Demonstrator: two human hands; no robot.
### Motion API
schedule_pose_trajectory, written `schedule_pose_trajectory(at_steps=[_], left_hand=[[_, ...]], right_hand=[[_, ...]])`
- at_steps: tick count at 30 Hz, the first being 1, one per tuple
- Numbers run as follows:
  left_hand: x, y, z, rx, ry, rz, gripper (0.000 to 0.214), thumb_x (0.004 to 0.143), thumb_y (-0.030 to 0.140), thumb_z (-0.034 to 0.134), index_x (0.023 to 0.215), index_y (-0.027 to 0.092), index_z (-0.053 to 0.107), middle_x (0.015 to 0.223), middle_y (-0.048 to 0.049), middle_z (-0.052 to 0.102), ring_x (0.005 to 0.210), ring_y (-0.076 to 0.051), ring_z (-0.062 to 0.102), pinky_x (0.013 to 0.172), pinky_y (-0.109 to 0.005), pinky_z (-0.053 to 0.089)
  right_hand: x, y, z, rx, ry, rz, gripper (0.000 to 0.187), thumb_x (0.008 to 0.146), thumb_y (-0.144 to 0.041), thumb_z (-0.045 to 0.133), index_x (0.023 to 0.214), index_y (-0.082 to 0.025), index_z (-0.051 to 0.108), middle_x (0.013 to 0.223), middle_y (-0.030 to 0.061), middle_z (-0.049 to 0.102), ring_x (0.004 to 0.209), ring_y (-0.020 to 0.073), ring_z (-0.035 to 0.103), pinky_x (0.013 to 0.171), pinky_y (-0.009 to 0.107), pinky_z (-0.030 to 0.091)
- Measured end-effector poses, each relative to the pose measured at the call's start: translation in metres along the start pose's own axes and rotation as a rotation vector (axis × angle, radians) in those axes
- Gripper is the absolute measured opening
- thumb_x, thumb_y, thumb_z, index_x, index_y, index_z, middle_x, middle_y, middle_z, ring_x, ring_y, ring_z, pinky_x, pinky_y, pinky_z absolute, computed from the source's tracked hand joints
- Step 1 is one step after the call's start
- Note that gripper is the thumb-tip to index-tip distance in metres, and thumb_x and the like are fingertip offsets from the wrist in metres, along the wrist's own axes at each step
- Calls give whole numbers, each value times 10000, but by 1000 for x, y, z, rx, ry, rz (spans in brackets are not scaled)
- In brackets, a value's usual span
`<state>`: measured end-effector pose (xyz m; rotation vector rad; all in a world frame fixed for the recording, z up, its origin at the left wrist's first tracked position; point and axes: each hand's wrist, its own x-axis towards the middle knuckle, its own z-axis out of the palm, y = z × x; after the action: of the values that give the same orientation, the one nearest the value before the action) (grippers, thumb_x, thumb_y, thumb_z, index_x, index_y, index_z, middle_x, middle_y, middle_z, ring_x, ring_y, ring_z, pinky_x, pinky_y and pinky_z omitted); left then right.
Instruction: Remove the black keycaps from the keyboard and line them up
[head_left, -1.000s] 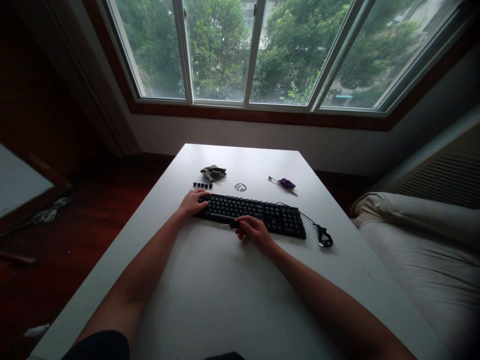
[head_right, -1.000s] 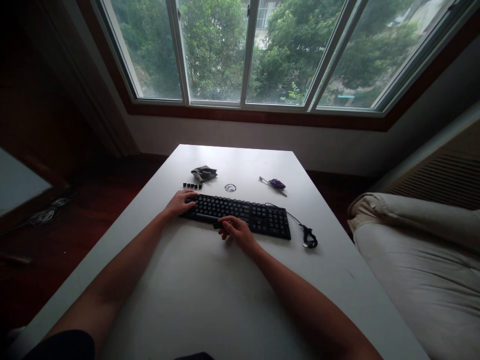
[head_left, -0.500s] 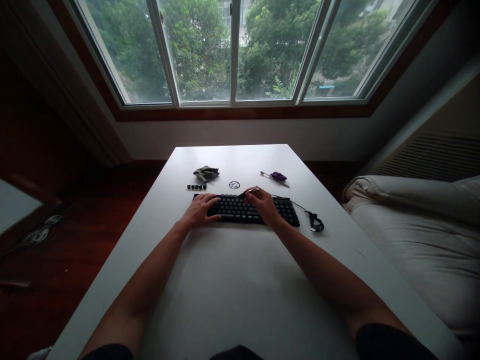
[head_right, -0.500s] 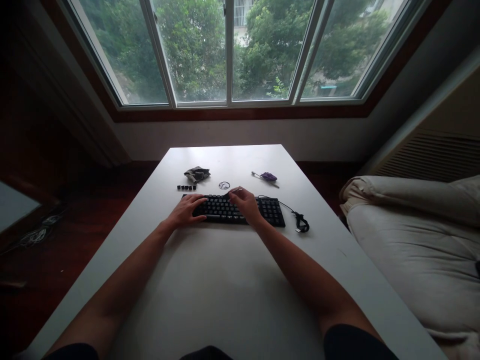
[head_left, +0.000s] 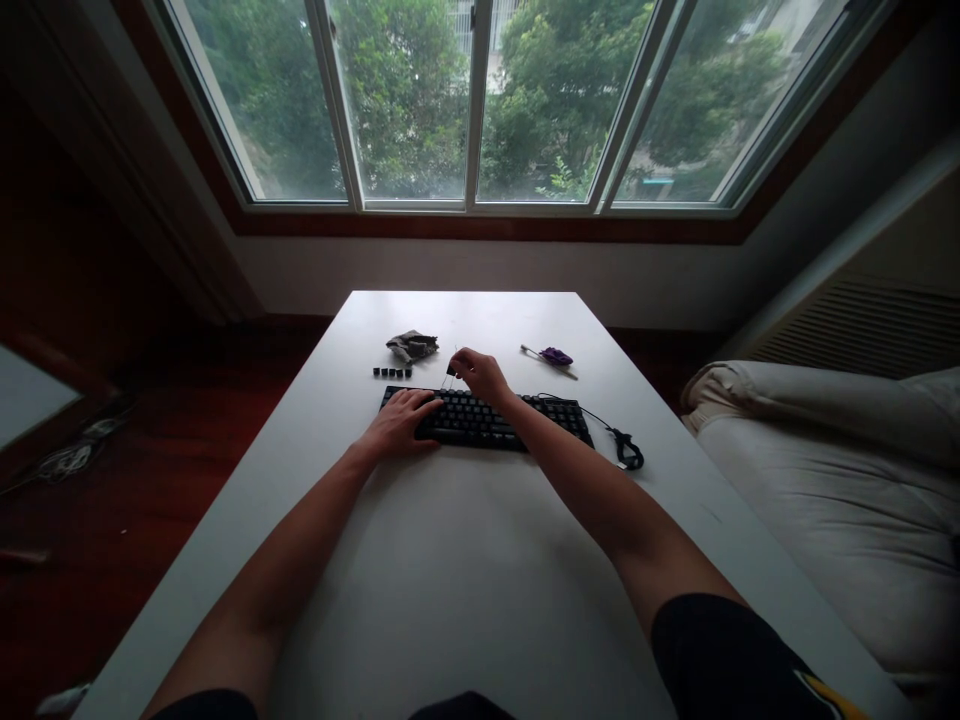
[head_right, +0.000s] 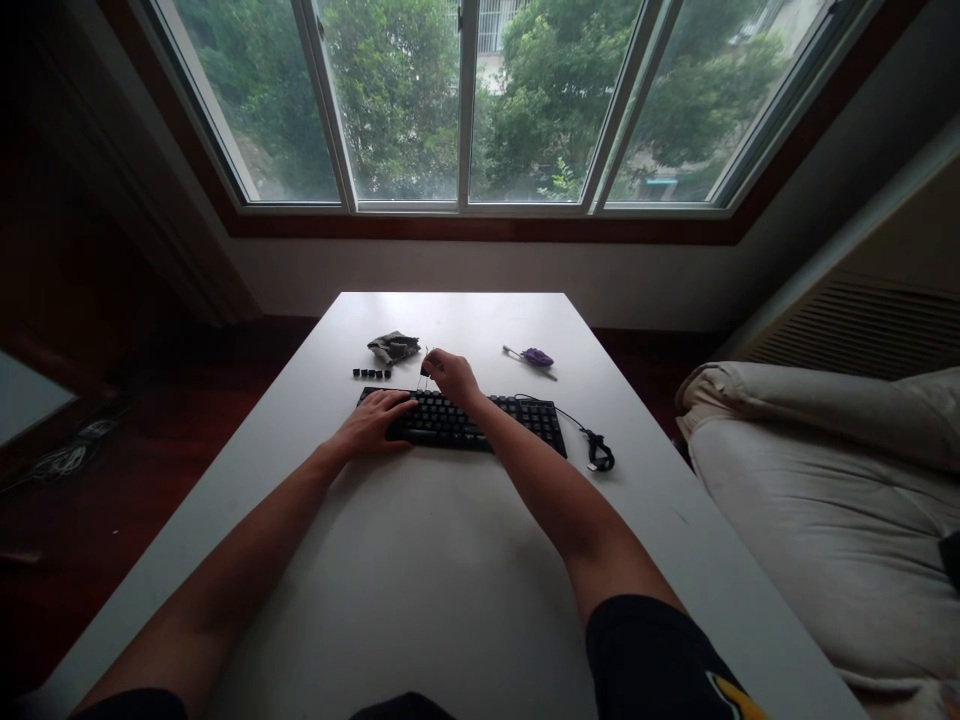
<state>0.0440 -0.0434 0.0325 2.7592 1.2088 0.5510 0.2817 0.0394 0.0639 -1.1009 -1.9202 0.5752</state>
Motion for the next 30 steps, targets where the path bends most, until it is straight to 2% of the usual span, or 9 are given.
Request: schedule_pose_trajectory(at_steps=[10,16,23,24,26,28,30], left_hand=[[1,-2,-1,17,6,10,834,756,543,796,1497,284,515,1516,-124,484,1362,-381,430,1190,-551,298],[1,-2,-1,8,6,5,842,743,542,808,1491,280,523,1504,-126,495,1359,-386,429,1183,-549,305],[0,-3,-1,6,2,12,850,742,538,811,1495,274,518,1504,-134,494,1362,-386,433,1176,-550,314],[0,-4,-1,5,4,11,850,738,533,815,1493,275,520,1503,-134,495,1361,-387,433,1176,-553,313],[0,-4,-1,3,8,11,853,734,526,819,1493,274,521,1503,-135,496,1361,-389,432,1178,-557,312],[0,-4,-1,5,8,14,853,733,528,819,1491,271,523,1506,-135,494,1363,-390,429,1179,-557,311],[0,-5,0,12,7,19,846,739,537,812,1488,268,526,1507,-135,492,1366,-388,424,1181,-554,310]], right_hand=[[28,4,12,-54,-149,76,100,949,-258,635,928,-196,711,717,-18,736,638,122,708,684,222,497],[42,8,17,27,-263,171,81,943,-249,659,923,-181,698,659,-8,722,531,108,670,578,203,510],[48,26,22,273,-203,430,171,881,-292,759,848,-162,654,662,40,717,499,133,674,501,229,555],[47,26,22,285,-215,424,168,881,-288,756,845,-161,652,654,37,713,504,133,674,500,226,553],[43,23,21,250,-269,325,126,894,-269,725,851,-169,662,637,19,707,522,126,670,515,214,541],[35,17,21,139,-305,156,67,909,-245,681,878,-186,684,650,-1,711,560,120,666,558,209,525],[25,9,20,2,-268,-7,49,904,-238,666,896,-201,697,710,-6,729,626,122,669,623,216,508]])
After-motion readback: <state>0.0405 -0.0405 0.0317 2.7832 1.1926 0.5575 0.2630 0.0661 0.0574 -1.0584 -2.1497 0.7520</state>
